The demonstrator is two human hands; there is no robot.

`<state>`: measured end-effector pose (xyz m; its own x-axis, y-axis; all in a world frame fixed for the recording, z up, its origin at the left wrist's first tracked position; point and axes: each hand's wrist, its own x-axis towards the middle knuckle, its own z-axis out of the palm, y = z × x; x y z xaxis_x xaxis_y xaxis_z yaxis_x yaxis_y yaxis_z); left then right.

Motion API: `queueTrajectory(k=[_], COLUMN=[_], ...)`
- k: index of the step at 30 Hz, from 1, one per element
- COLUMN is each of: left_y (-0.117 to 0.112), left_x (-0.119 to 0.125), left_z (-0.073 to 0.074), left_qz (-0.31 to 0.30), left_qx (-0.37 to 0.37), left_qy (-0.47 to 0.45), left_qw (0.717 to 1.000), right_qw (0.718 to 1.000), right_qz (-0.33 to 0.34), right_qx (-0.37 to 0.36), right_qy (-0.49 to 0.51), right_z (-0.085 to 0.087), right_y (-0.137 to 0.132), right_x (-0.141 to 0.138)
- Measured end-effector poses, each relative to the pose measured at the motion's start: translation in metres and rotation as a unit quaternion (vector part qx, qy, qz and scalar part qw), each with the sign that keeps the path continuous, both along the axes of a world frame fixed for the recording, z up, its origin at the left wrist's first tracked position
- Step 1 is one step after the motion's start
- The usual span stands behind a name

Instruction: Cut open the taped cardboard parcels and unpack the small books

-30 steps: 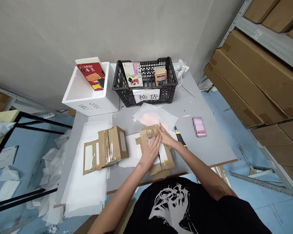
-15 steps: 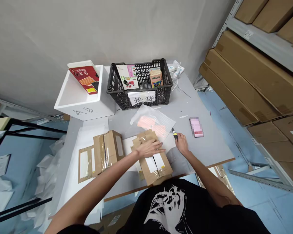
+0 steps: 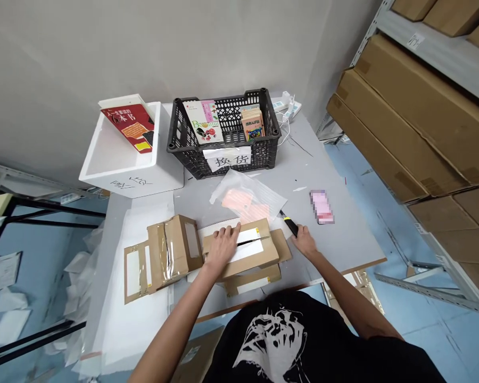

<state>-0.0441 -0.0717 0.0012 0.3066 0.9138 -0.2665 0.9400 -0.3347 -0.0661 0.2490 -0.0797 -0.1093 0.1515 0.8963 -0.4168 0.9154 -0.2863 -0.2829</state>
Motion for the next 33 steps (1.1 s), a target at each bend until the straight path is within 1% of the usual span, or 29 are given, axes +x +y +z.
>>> queueTrajectory(k=[2,3,5,7,9,11,14,17,23,26,28,31,33], left_y=[0.002,0.003,0.007,0.009,0.008,0.005,-0.002,-0.007,-0.012,-0.016,-0.021,-0.029,-0.029], left_x=[0.0,0.0,0.001,0.002,0.004,0.007,0.01,0.01,0.013,0.015,0.015,0.014,0.015], left_z=[-0.007,-0.008,-0.006,-0.003,-0.003,-0.006,-0.013,-0.017,-0.016,-0.016,-0.016,-0.017,-0.014], left_qz=[0.006,0.008,0.014,0.02,0.022,0.018,0.018,0.028,0.022,0.017,0.015,0.014,0.014], left_qx=[-0.018,-0.025,-0.04,-0.05,-0.049,-0.045,-0.039,-0.032,-0.02,-0.019,-0.018,-0.015,-0.013], left_qy=[-0.007,-0.01,-0.012,-0.012,-0.018,-0.027,-0.032,-0.031,-0.035,-0.027,-0.024,-0.027,-0.032], left_qw=[1.0,1.0,0.999,0.998,0.998,0.998,0.999,0.999,0.999,0.999,0.999,0.999,0.999], right_qw=[0.999,0.995,0.98,0.959,0.936,0.916,0.9,0.899,0.897,0.897,0.903,0.927,0.937], right_qz=[0.039,0.076,0.158,0.241,0.317,0.373,0.413,0.419,0.423,0.423,0.408,0.335,0.3], right_qx=[0.026,0.049,0.085,0.097,0.093,0.091,0.096,0.106,0.127,0.13,0.128,0.138,0.144], right_qy=[0.027,0.051,0.087,0.111,0.12,0.114,0.097,0.075,0.016,-0.007,-0.031,-0.098,-0.11], right_z=[0.025,0.04,0.072,0.102,0.122,0.132,0.134,0.132,0.133,0.129,0.127,0.125,0.121], right_y=[-0.002,-0.004,-0.008,-0.009,-0.008,-0.004,0.004,0.01,0.016,0.019,0.024,0.034,0.039], right_x=[0.017,0.026,0.042,0.053,0.058,0.058,0.052,0.047,0.045,0.052,0.066,0.093,0.103])
